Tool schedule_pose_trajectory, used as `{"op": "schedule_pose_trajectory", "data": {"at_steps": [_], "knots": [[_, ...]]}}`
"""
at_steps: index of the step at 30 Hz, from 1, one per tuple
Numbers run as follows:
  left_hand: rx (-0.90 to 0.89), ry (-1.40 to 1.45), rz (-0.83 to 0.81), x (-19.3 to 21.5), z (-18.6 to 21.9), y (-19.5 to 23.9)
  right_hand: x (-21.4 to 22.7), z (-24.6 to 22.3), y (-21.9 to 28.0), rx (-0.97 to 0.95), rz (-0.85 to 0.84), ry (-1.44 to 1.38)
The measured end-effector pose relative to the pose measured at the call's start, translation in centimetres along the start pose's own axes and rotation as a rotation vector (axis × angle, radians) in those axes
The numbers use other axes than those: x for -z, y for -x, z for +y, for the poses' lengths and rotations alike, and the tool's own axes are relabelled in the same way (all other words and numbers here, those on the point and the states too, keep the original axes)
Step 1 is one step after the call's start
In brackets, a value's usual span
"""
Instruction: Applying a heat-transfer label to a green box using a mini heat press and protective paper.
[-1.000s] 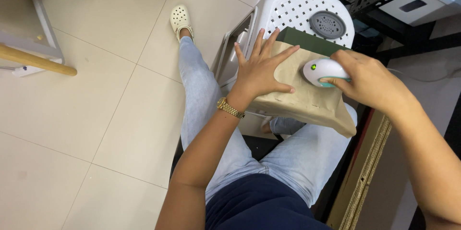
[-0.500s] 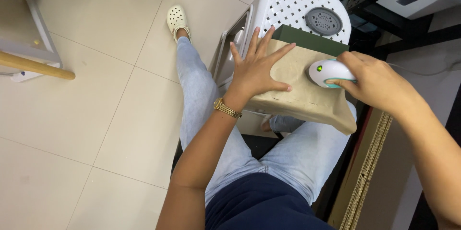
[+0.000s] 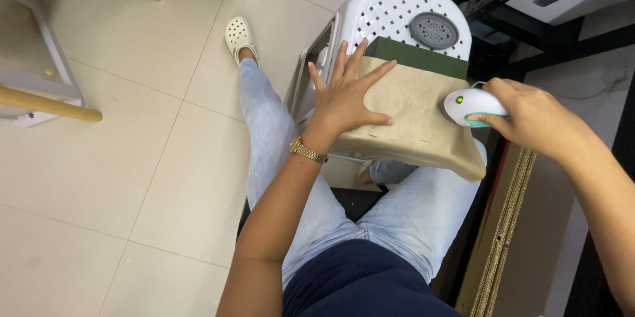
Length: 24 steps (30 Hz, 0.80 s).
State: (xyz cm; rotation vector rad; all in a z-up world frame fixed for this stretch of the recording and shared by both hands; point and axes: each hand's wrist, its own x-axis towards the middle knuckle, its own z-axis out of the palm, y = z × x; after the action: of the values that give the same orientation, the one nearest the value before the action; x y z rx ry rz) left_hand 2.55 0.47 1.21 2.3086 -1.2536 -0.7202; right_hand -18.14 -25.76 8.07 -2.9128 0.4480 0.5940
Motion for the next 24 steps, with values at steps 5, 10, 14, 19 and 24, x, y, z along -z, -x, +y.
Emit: {"op": "schedule_pose_trajectory", "data": {"at_steps": [5, 10, 14, 19, 24], "knots": [[-0.013, 0.003, -0.016, 0.2, 0.1, 0.1, 0.1, 1.3, 0.6, -0.012, 0.011, -0.006], [0.020, 0.049, -0.034, 0.6, 0.3, 0.1, 3.8, 1.4, 2.8, -0.181, 0.081, -0.154], [0.022, 0.036, -0.034, 0.4, 0.2, 0.1, 5.4, 0.7, 4.4, -0.156, 0.276, -0.154], [0.028, 0.039, -0.032, 0.4, 0.2, 0.0, 6.4, -5.8, 1.5, 0.139, 0.256, -0.129], [0.021, 0.037, 0.002, -0.1, 0.0, -0.2, 4.5, -9.6, -2.2, 0.123, 0.105, -0.130]]}}
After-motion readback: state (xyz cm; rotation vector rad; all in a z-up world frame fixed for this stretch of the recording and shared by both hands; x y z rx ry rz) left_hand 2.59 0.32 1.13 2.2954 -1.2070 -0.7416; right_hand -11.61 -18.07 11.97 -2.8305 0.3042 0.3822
